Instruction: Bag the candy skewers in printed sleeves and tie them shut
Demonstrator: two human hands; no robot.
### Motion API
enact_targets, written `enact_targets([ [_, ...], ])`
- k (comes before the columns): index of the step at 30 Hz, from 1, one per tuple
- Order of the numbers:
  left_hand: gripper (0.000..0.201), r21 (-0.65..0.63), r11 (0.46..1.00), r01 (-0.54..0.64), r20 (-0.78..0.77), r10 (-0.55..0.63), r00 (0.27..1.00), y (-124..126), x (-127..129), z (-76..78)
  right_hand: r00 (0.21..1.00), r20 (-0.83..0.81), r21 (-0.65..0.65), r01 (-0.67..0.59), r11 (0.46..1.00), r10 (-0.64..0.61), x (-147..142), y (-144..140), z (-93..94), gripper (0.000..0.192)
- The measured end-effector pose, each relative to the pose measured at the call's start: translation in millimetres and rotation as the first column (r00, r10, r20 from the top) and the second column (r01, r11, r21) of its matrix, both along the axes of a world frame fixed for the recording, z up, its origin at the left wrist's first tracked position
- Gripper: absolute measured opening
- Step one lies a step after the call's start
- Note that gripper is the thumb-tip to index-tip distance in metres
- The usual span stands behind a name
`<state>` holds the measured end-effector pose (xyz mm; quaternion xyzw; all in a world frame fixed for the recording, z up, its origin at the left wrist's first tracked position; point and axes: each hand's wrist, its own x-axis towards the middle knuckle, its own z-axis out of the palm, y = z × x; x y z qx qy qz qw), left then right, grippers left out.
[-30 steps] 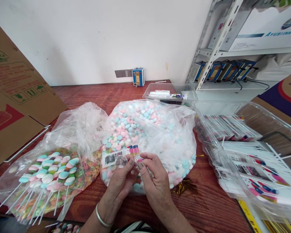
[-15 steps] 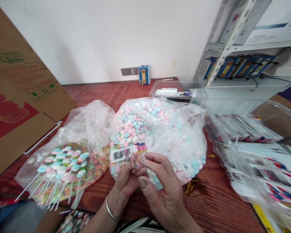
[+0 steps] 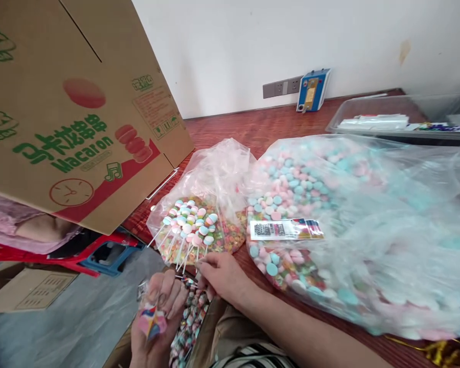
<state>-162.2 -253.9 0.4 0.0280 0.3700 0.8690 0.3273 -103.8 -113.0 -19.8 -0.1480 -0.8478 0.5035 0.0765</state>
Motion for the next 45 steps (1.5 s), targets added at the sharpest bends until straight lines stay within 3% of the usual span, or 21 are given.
enact_targets([
  [7, 0.034, -0.028, 0.995, -0.098, -0.015, 0.097, 0.995, -40.6, -25.6, -13.3, 0.997, 0.058, 0.347, -0.062, 0.936, 0.045, -53.3, -22.2, -6.4, 0.015],
  [11, 0.035, -0.012, 0.996, -0.087, 0.001, 0.087, 0.996, -38.3, -32.9, -20.7, 0.986, 0.109, 0.458, -0.166, 0.874, 0.130, -63.1, -17.9, -10.4, 0.018],
  [15, 0.036, -0.005, 0.998, -0.066, 0.024, 0.066, 0.998, -28.2, -36.6, -25.1, 0.981, 0.107, 0.493, -0.194, 0.848, 0.162, -48.7, -4.9, -9.1, 0.015],
  [18, 0.035, 0.004, 0.999, -0.040, 0.030, 0.040, 0.999, -20.3, -38.7, -27.9, 0.988, 0.062, 0.431, -0.156, 0.889, 0.144, -22.1, 9.6, -11.4, 0.016],
  [20, 0.035, 0.015, 1.000, -0.018, 0.028, 0.018, 0.999, -14.5, -39.8, -29.6, 0.997, -0.027, 0.277, -0.059, 0.959, 0.069, -1.7, 18.6, -18.3, 0.016],
  [22, 0.035, 0.034, 0.999, 0.003, 0.027, -0.004, 1.000, -7.5, -40.6, -31.3, 0.997, -0.043, 0.141, 0.071, 0.987, -0.066, 16.5, 25.3, -28.5, 0.010],
  [25, 0.032, 0.053, 0.998, 0.030, 0.037, -0.032, 0.999, 6.5, -41.3, -33.5, 0.964, 0.031, -0.044, 0.266, 0.963, -0.265, 34.2, 31.1, -41.9, 0.009],
  [28, 0.029, 0.070, 0.996, 0.046, 0.067, -0.050, 0.996, 25.2, -41.7, -34.7, 0.938, 0.137, -0.163, 0.337, 0.927, -0.317, 41.8, 35.4, -43.3, 0.009],
  [34, 0.024, 0.153, 0.983, 0.105, 0.133, -0.126, 0.983, 67.0, -41.4, -32.6, 0.907, -0.011, -0.014, 0.420, 0.907, -0.420, 67.0, 53.1, -18.1, 0.030],
  [38, 0.026, 0.151, 0.978, 0.145, 0.142, -0.167, 0.976, 95.1, -36.5, -32.2, 0.878, -0.087, -0.074, 0.465, 0.882, -0.470, 106.0, 65.9, -2.0, 0.030],
  [45, 0.028, 0.072, 0.940, 0.334, 0.159, -0.342, 0.926, 143.7, -8.2, -37.7, 0.750, -0.178, -0.099, 0.630, 0.770, -0.637, 172.9, 74.6, 18.3, 0.024],
])
